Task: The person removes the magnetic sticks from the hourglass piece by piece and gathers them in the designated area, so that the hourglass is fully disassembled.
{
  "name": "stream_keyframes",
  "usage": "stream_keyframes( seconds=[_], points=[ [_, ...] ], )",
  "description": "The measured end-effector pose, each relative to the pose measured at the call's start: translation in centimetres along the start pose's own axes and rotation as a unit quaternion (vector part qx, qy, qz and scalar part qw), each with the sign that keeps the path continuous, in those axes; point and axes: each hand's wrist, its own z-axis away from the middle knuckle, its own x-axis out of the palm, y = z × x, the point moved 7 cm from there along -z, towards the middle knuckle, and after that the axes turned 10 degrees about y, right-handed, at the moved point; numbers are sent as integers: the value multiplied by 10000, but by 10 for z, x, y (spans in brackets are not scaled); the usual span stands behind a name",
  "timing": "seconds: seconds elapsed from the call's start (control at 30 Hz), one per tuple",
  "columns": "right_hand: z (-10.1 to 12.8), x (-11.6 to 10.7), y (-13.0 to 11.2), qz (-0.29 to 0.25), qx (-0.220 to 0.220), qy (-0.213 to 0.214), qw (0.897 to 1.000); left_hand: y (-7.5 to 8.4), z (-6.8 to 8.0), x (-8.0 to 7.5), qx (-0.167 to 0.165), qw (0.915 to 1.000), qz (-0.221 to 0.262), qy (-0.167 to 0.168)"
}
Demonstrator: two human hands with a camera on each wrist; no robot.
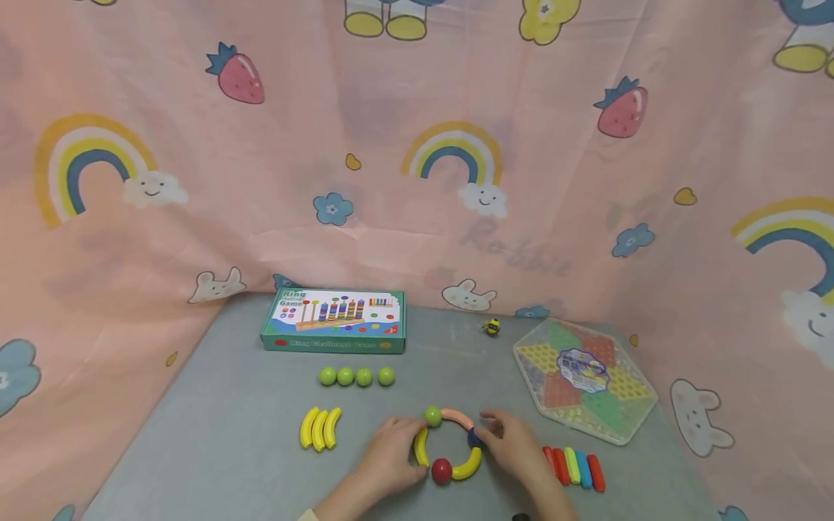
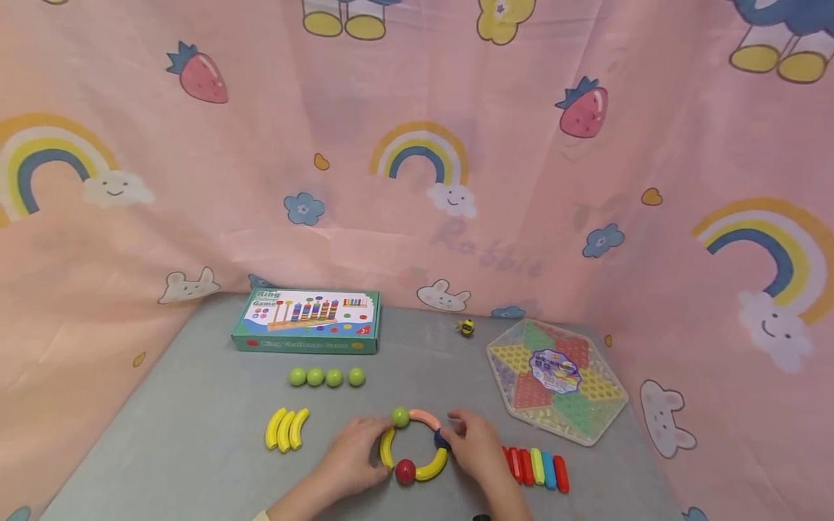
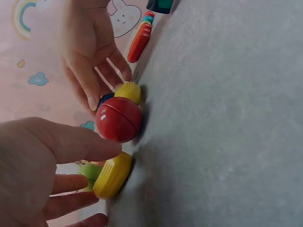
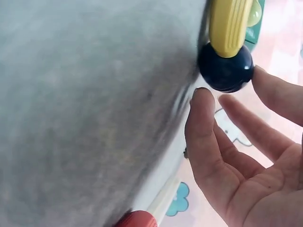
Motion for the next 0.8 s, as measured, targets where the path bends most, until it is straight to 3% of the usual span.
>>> stream_keyframes(
  seconds=[0.17,0.27,0.43,0.57,0.8],
  points=[
    [-2,6,-2,-5,-32,-48,10000,-4,1,3,-45,9996,147,-226],
    [-1,8,-4,1,-32,-52,10000,-8,0,5,-75,9993,279,-237],
    [1,9,-3,29,155,-69,9999,-12,2,4,143,9989,432,-63],
    [2,10,-5,44,200,-65,9998,-24,5,-12,301,9990,229,258],
    [1,14,-5,60,282,-73,9996,-60,10,-55,216,9984,-111,503]
  ],
)
